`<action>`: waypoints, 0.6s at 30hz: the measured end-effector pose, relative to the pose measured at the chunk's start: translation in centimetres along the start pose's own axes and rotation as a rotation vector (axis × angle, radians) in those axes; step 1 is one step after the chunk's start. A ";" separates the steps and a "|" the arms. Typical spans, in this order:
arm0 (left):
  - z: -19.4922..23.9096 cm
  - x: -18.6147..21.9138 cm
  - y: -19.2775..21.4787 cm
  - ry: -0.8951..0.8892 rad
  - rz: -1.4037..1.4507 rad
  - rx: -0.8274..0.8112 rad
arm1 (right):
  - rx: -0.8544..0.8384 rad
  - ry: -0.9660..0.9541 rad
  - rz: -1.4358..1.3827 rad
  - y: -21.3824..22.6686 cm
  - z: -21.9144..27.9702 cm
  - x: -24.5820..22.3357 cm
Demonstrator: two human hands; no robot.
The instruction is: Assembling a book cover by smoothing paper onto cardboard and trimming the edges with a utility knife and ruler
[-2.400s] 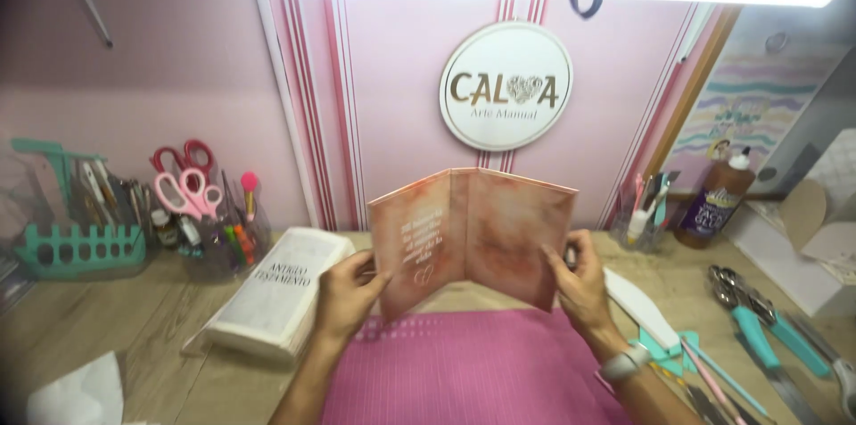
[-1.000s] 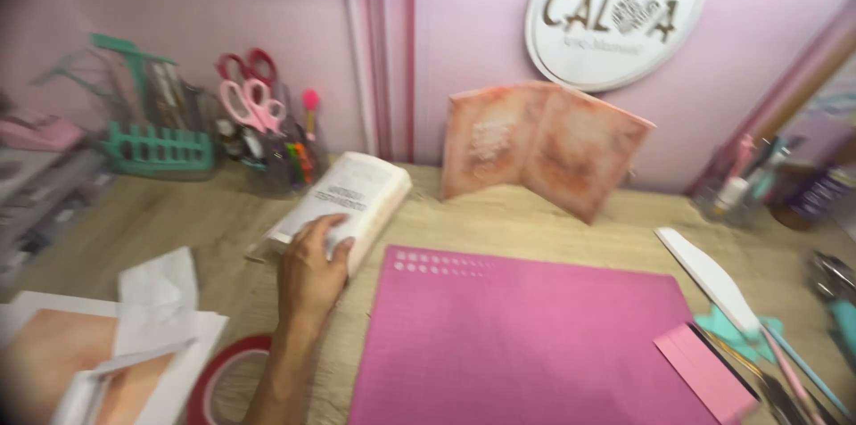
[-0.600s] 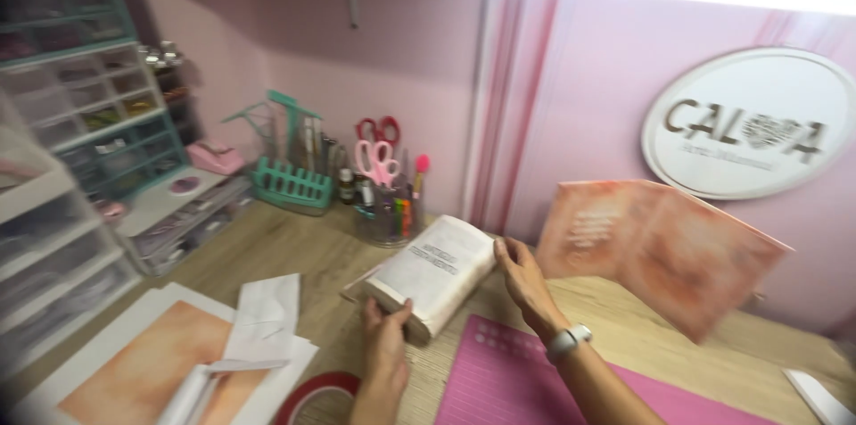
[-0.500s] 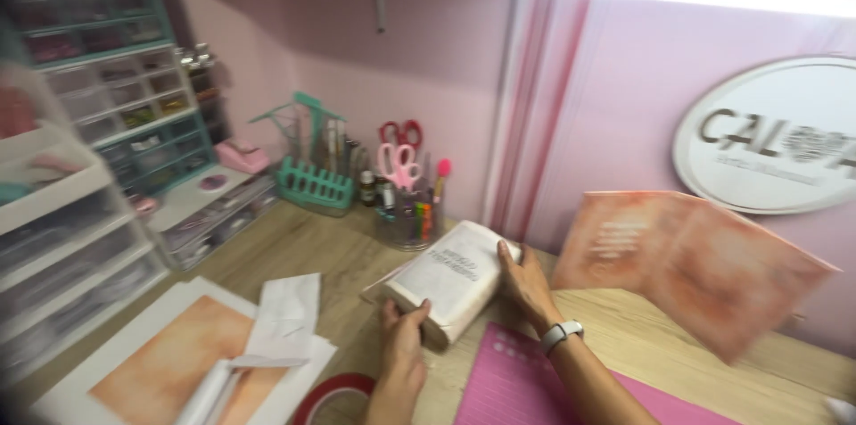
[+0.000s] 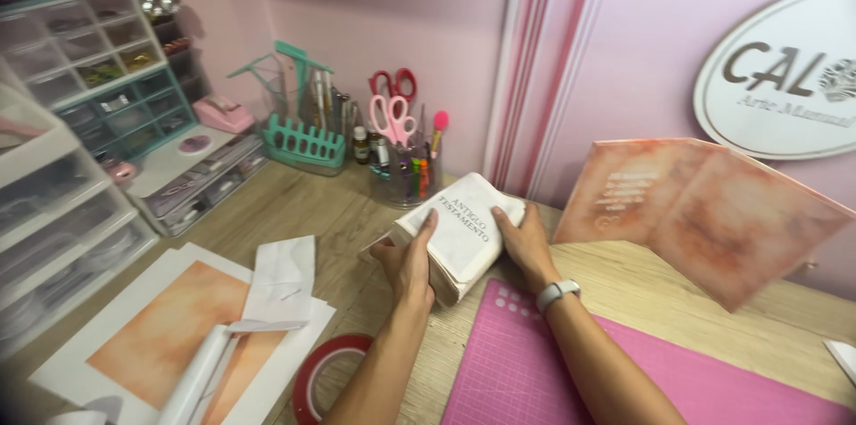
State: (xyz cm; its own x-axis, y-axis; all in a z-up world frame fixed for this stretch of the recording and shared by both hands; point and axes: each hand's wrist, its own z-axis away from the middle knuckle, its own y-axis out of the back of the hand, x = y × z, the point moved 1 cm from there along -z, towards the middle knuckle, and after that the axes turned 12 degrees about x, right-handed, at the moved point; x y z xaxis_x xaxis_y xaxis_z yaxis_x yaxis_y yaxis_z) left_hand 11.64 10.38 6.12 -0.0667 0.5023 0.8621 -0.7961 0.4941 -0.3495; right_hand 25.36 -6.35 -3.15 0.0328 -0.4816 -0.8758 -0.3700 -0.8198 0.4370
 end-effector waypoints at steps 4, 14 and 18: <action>-3.1 -2.2 -0.8 -0.011 0.010 0.074 | -0.076 -0.039 -0.029 0.6 -0.2 -0.3; 9.1 3.8 4.5 0.376 0.261 -0.166 | -0.352 -0.760 -1.217 10.9 17.0 -12.8; 14.7 0.8 7.1 0.518 0.183 -0.164 | -0.401 -0.547 -1.534 17.4 21.3 -9.4</action>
State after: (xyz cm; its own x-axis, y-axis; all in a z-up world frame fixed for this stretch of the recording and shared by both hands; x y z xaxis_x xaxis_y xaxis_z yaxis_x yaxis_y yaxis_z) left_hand -2.94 3.85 9.69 0.1418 0.8518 0.5043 -0.6928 0.4492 -0.5641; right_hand -1.17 -9.53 8.35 -0.2221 0.8710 -0.4383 -0.0575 -0.4604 -0.8858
